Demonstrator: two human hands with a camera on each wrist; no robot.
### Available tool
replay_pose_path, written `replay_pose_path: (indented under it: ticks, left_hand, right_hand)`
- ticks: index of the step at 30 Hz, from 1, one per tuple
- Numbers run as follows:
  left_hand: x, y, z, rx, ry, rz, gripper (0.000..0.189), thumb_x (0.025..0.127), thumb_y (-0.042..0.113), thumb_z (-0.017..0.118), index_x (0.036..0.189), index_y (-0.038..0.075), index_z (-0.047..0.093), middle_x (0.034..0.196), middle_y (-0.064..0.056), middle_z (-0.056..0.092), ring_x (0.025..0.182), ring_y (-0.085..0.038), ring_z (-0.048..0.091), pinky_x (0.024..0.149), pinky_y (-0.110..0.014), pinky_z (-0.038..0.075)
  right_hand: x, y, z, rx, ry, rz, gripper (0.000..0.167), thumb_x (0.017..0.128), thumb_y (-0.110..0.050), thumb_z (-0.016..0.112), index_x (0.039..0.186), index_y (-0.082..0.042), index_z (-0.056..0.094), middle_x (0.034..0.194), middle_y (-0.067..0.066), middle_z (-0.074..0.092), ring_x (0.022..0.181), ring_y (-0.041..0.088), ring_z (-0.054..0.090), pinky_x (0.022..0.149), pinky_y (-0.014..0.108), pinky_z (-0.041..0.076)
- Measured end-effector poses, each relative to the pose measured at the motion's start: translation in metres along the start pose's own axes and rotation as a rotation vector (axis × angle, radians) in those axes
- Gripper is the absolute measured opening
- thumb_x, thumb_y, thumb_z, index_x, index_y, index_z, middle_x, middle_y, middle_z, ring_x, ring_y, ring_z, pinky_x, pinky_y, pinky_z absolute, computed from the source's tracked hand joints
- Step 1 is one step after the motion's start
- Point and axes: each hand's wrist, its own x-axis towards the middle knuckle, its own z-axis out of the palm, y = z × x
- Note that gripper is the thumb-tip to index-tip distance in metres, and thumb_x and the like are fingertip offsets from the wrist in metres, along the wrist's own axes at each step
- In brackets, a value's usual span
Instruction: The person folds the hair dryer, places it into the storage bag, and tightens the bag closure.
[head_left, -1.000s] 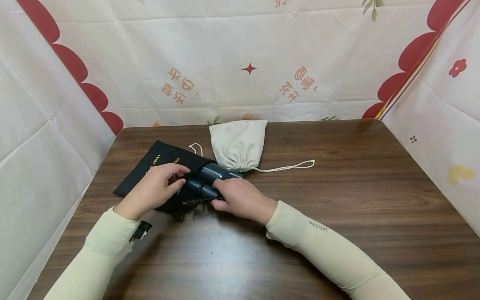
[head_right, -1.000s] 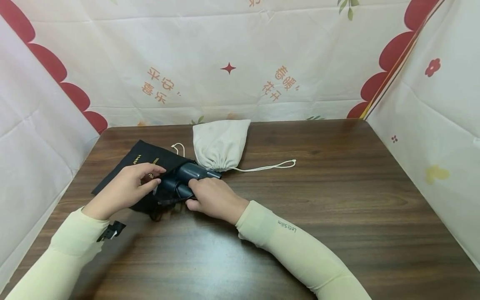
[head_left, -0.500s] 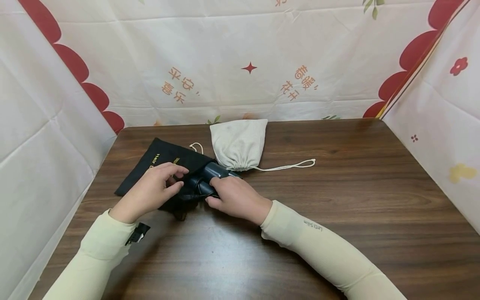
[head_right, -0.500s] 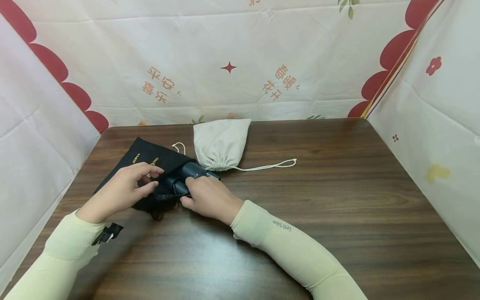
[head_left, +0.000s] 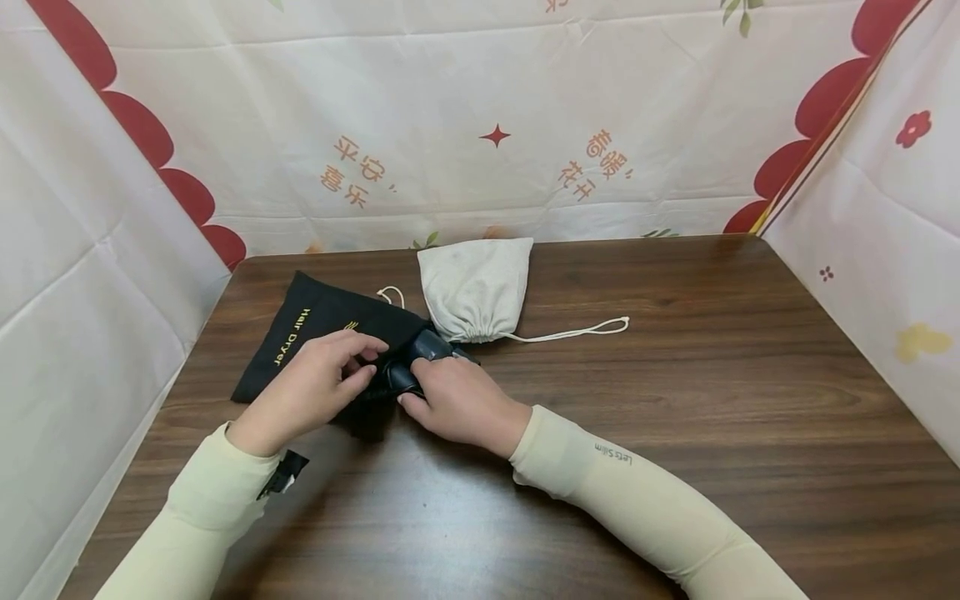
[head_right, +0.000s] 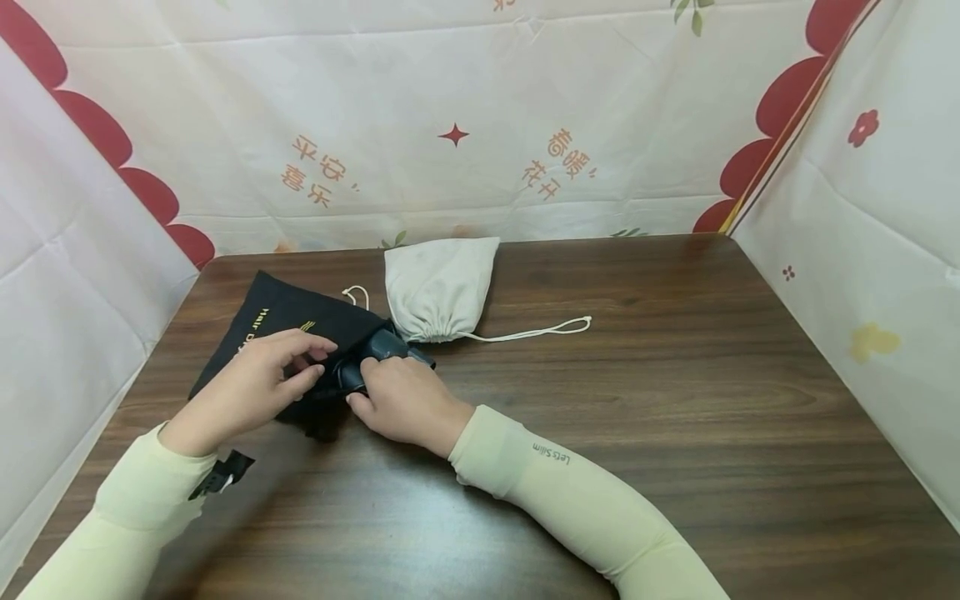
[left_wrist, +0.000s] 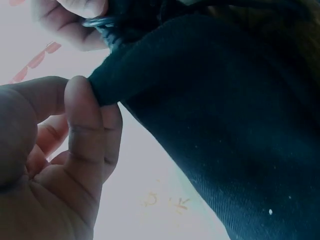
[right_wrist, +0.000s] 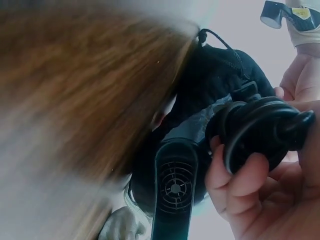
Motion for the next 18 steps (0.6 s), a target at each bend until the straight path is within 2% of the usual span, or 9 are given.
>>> replay_pose_path:
  ticks: [3,10,18]
  left_hand:
    - [-0.001,0.000,-0.003,0.016,-0.005,-0.028,0.024,0.091,0.003,0.069,0.115,0.008,0.069,0.106,-0.002,0.067,0.077,-0.008,0.062,0.069,-0.031,0.054]
    - [-0.004,-0.002,-0.015,0.055,-0.072,-0.071,0.027,0.090,0.004,0.069,0.117,0.006,0.068,0.102,-0.004,0.068,0.074,-0.010,0.061,0.069,-0.033,0.053]
    - [-0.005,0.001,-0.020,0.035,-0.042,-0.076,0.031,0.087,0.003,0.073,0.117,0.009,0.069,0.101,-0.001,0.066,0.073,-0.008,0.063,0.067,-0.032,0.054]
  right_hand:
    - [0.000,-0.001,0.000,0.011,0.009,0.009,0.025,0.096,-0.032,0.062,0.081,-0.014,0.054,0.064,-0.004,0.049,0.058,0.016,0.053,0.057,0.034,0.046]
    - [0.001,-0.006,-0.003,0.008,-0.010,0.047,0.024,0.098,-0.030,0.059,0.082,-0.012,0.056,0.064,-0.002,0.051,0.060,0.020,0.057,0.060,0.037,0.049]
    - [0.005,-0.011,-0.006,0.015,-0.007,0.090,0.026,0.100,-0.028,0.054,0.082,-0.011,0.059,0.064,-0.002,0.051,0.064,0.025,0.062,0.062,0.040,0.051]
